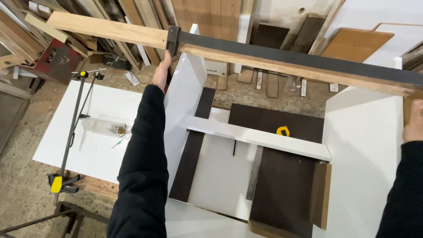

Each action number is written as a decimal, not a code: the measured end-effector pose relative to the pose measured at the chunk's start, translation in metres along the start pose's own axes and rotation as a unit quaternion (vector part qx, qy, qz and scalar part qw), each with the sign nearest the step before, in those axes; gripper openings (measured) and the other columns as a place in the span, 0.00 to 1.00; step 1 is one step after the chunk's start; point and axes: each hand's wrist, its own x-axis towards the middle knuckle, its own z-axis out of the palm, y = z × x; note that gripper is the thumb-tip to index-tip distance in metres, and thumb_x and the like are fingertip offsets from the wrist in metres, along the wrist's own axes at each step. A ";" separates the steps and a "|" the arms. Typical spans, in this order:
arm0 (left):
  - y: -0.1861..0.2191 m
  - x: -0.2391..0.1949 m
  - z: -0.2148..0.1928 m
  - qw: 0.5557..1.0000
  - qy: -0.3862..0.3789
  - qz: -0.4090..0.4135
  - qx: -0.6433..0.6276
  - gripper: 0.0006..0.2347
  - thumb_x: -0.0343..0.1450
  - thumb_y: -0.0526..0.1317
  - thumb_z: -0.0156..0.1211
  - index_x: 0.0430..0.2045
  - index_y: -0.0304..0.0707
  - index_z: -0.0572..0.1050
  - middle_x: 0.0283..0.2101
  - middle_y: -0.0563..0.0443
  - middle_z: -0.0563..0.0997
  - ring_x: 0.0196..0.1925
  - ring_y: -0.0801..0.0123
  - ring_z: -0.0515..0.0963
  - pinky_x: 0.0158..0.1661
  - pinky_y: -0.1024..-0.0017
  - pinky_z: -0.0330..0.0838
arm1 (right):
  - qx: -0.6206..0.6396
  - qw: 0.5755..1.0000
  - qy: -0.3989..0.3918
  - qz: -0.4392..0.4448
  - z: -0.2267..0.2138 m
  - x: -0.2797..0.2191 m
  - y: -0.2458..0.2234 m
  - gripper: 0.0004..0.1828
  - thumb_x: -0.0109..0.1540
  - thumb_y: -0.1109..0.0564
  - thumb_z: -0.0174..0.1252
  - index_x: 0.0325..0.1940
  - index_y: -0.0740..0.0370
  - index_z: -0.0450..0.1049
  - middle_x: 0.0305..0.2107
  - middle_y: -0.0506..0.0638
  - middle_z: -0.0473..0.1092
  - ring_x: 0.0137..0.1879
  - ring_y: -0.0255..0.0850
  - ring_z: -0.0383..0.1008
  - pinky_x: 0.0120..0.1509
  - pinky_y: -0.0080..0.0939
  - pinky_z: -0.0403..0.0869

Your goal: The person positions a wooden plank across a white cabinet frame and secures it with a bar clamp. They then retrieve small wooden blocks and place them under the clamp jaws to protect the wood. Finally, they insert a white panel into the cabinet frame and adjust its position.

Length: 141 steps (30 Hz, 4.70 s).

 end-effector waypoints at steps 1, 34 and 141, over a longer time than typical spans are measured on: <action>0.012 -0.010 0.007 1.000 0.000 -0.001 0.000 0.45 0.71 0.69 0.56 0.72 0.25 0.60 0.72 0.44 0.66 0.70 0.66 0.65 0.66 0.70 0.55 | 0.000 1.000 -0.001 0.000 -0.002 -0.003 -0.015 0.35 0.81 0.40 0.31 0.73 0.75 0.64 0.49 0.66 0.72 0.56 0.51 0.75 0.60 0.49 0.73; 0.022 -0.031 0.013 0.982 -0.061 -0.071 -0.164 0.21 0.68 0.50 0.66 0.49 0.35 0.78 0.46 0.47 0.83 0.47 0.64 0.81 0.49 0.70 0.73 | 0.113 0.990 -0.060 0.064 -0.007 -0.005 -0.018 0.34 0.83 0.36 0.34 0.73 0.69 0.65 0.55 0.65 0.72 0.58 0.47 0.76 0.62 0.45 0.74; -0.011 0.007 -0.028 0.988 -0.021 0.056 0.141 0.20 0.83 0.52 0.58 0.65 0.46 0.60 0.49 0.55 0.75 0.46 0.76 0.73 0.43 0.74 0.70 | 0.039 0.994 0.099 -0.009 -0.056 -0.025 -0.191 0.20 0.57 0.50 0.71 0.37 0.72 0.80 0.62 0.68 0.62 0.67 0.58 0.67 0.67 0.50 0.70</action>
